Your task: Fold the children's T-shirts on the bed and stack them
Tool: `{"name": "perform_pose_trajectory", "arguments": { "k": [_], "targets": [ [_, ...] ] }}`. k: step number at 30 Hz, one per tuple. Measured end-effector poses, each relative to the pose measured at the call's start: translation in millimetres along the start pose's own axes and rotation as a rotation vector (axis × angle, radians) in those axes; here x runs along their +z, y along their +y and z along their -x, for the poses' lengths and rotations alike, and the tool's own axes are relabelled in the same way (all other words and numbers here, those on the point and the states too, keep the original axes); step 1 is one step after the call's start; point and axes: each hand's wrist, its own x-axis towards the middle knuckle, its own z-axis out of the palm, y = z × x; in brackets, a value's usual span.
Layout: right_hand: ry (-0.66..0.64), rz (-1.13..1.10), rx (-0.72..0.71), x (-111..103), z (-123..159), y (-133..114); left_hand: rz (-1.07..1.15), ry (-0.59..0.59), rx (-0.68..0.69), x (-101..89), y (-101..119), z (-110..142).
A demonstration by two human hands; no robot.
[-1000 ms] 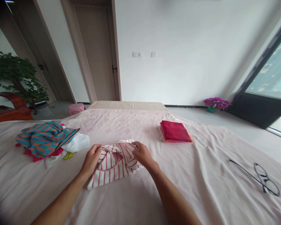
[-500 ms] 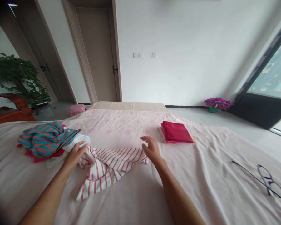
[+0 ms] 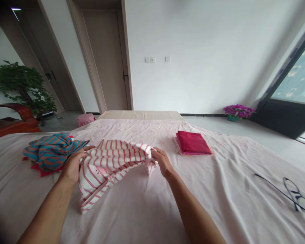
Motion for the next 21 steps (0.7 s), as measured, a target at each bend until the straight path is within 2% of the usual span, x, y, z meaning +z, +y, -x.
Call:
{"name": "perform_pose_trajectory", "arguments": {
  "k": [3,6,9,12,14,16,17,20,21],
  "targets": [
    [0.034,0.061,0.052,4,4,-7,-0.283,-0.231,0.124,15.5,-3,11],
    [-0.095,-0.027,0.144,20,11,-5,-0.557,-0.487,0.176,43.8,-23,29],
    [-0.245,-0.177,0.182,34,18,-1,-0.834,-0.572,0.228,73.7,-49,46],
    [-0.322,-0.203,0.179,32,16,4,-0.92,-0.559,0.242,89.5,-59,49],
    [-0.264,-0.118,0.164,18,10,7,-0.826,-0.447,0.243,85.4,-49,40],
    [-0.095,0.002,0.143,-4,1,10,-0.681,-0.227,0.259,66.9,-25,24],
    [0.012,0.071,0.119,-18,-4,12,-0.626,-0.087,0.275,52.5,-9,14],
    [0.338,0.321,0.003,-61,-15,19,-0.586,0.45,0.397,-5.2,41,-21],
    [0.425,0.429,-0.025,-76,-17,21,-0.556,0.574,0.418,-26.3,54,-32]
  ]
}}
